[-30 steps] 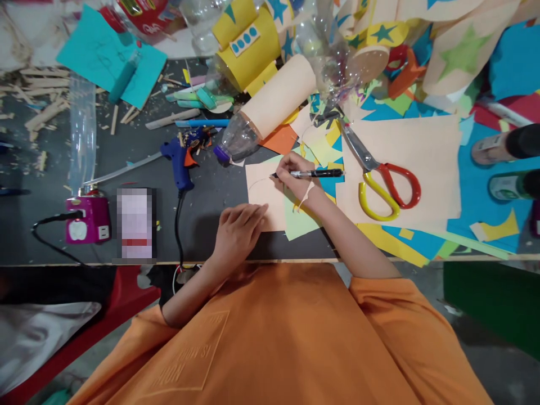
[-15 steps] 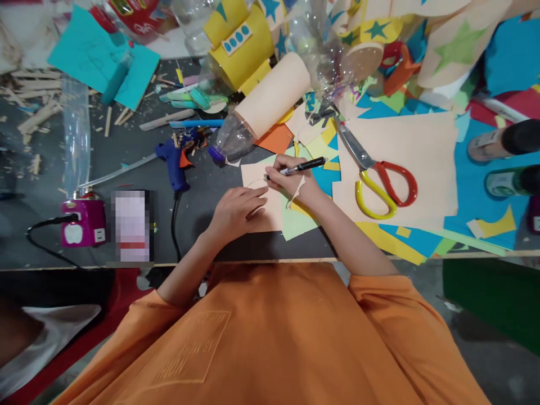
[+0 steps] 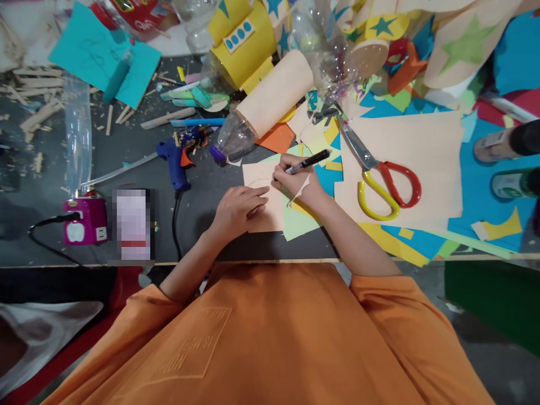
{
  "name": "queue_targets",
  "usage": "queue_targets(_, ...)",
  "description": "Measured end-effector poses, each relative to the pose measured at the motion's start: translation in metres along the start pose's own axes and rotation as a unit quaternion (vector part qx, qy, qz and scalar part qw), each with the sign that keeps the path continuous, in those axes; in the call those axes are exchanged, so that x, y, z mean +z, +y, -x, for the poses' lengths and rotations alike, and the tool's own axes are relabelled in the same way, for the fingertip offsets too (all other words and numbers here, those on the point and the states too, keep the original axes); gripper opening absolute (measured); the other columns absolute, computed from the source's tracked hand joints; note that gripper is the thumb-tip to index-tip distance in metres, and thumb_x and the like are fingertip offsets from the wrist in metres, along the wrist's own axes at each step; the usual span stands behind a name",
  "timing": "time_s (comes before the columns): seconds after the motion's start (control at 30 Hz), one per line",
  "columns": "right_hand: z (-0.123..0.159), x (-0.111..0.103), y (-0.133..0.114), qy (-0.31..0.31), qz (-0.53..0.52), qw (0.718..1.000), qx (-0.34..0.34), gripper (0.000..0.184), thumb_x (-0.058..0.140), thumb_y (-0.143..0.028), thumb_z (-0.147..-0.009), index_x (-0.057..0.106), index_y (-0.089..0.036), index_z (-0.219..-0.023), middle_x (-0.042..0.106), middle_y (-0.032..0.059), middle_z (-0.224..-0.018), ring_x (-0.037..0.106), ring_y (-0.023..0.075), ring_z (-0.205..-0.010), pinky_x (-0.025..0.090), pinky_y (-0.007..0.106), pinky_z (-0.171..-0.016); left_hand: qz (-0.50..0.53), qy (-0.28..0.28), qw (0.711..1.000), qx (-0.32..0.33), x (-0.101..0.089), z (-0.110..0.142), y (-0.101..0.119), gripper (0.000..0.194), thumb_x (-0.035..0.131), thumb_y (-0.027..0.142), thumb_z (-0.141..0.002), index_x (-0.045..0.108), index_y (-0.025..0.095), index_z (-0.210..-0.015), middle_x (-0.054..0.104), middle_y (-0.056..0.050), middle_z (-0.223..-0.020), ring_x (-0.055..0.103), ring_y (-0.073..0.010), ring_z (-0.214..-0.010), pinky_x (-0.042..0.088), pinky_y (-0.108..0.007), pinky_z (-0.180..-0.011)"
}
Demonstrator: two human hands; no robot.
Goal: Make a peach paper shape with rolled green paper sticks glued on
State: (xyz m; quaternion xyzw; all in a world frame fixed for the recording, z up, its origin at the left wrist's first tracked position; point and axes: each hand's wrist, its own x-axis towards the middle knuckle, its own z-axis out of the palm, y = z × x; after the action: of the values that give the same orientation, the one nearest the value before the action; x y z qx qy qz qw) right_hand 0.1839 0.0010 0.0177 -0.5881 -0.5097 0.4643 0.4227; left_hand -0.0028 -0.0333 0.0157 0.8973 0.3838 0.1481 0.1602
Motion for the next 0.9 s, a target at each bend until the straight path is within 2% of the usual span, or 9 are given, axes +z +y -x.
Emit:
queue_targets(0.07, 0.000, -0.003, -0.001, 0.018, -0.009, 1.000, 0.000, 0.035, 0.057, -0.015, -0.070, 0.032, -0.022, -0.046, 0.035, -0.0069, -0.041, 0.042, 0.0084, -0.042, 0.040, 0.023, -0.045, -0.004, -0.003, 1.000, -0.003, 0.000, 0.000, 0.000, 0.020, 0.049, 0.021, -0.094, 0.069, 0.021, -0.096, 0.072, 0.000, -0.121, 0.064, -0.0178, -0.098, 0.046, -0.033, -0.083)
queue_targets(0.17, -0.001, -0.007, -0.002, 0.006, -0.008, 1.000, -0.017, 0.033, 0.060, -0.021, -0.071, 0.038, -0.022, -0.047, 0.042, -0.0058, -0.042, 0.050, 0.0102, -0.045, 0.045, 0.024, -0.048, -0.015, -0.023, 1.000, -0.004, -0.002, -0.001, 0.002, 0.020, 0.052, 0.024, -0.093, 0.068, 0.021, -0.104, 0.070, -0.001, -0.124, 0.063, -0.0191, -0.101, 0.046, -0.034, -0.083)
queue_targets(0.3, -0.002, -0.007, -0.002, -0.040, 0.000, 0.999, -0.019, 0.030, 0.064, -0.030, -0.073, 0.045, -0.022, -0.051, 0.049, -0.0045, -0.046, 0.056, 0.0128, -0.050, 0.048, 0.026, -0.051, -0.057, -0.060, 0.996, -0.017, -0.004, 0.002, 0.014, 0.037, 0.054, 0.026, -0.092, 0.059, 0.020, -0.128, 0.064, -0.006, -0.133, 0.062, -0.0232, -0.108, 0.048, -0.038, -0.086)
queue_targets(0.4, -0.003, -0.006, -0.002, -0.045, 0.024, 0.998, -0.032, 0.027, 0.064, -0.026, -0.073, 0.048, -0.022, -0.052, 0.049, -0.0049, -0.045, 0.053, 0.0116, -0.047, 0.045, 0.025, -0.050, -0.086, -0.060, 0.994, -0.022, -0.001, 0.007, 0.023, 0.042, 0.047, 0.022, -0.094, 0.053, 0.015, -0.135, 0.059, -0.009, -0.139, 0.058, -0.0245, -0.116, 0.046, -0.039, -0.093)
queue_targets(0.6, -0.005, -0.009, 0.001, -0.008, 0.000, 1.000, -0.028, 0.034, 0.057, -0.014, -0.071, 0.034, -0.021, -0.047, 0.039, -0.0069, -0.042, 0.044, 0.0077, -0.041, 0.038, 0.022, -0.045, -0.101, -0.050, 0.993, -0.027, 0.006, 0.012, 0.028, 0.044, 0.042, 0.020, -0.096, 0.048, 0.012, -0.139, 0.055, -0.010, -0.143, 0.054, -0.0246, -0.123, 0.043, -0.040, -0.101)
queue_targets(0.73, -0.003, -0.012, 0.004, 0.014, -0.021, 0.999, -0.031, 0.032, 0.057, -0.017, -0.072, 0.037, -0.021, -0.047, 0.042, -0.0065, -0.040, 0.044, 0.0076, -0.040, 0.038, 0.021, -0.044, -0.096, -0.054, 0.993, -0.031, 0.006, 0.013, 0.027, 0.046, 0.043, 0.027, -0.096, 0.048, 0.012, -0.140, 0.055, -0.010, -0.144, 0.054, -0.0259, -0.123, 0.042, -0.041, -0.102)
queue_targets(0.9, 0.000, -0.013, 0.003, -0.041, -0.018, 0.999, -0.013, 0.032, 0.067, -0.032, -0.072, 0.046, -0.022, -0.051, 0.051, -0.0041, -0.044, 0.055, 0.0118, -0.046, 0.045, 0.024, -0.048, -0.077, -0.055, 0.995, -0.033, 0.009, 0.014, 0.026, 0.051, 0.044, 0.038, -0.096, 0.047, 0.013, -0.140, 0.054, -0.012, -0.144, 0.053, -0.0277, -0.124, 0.041, -0.043, -0.102)
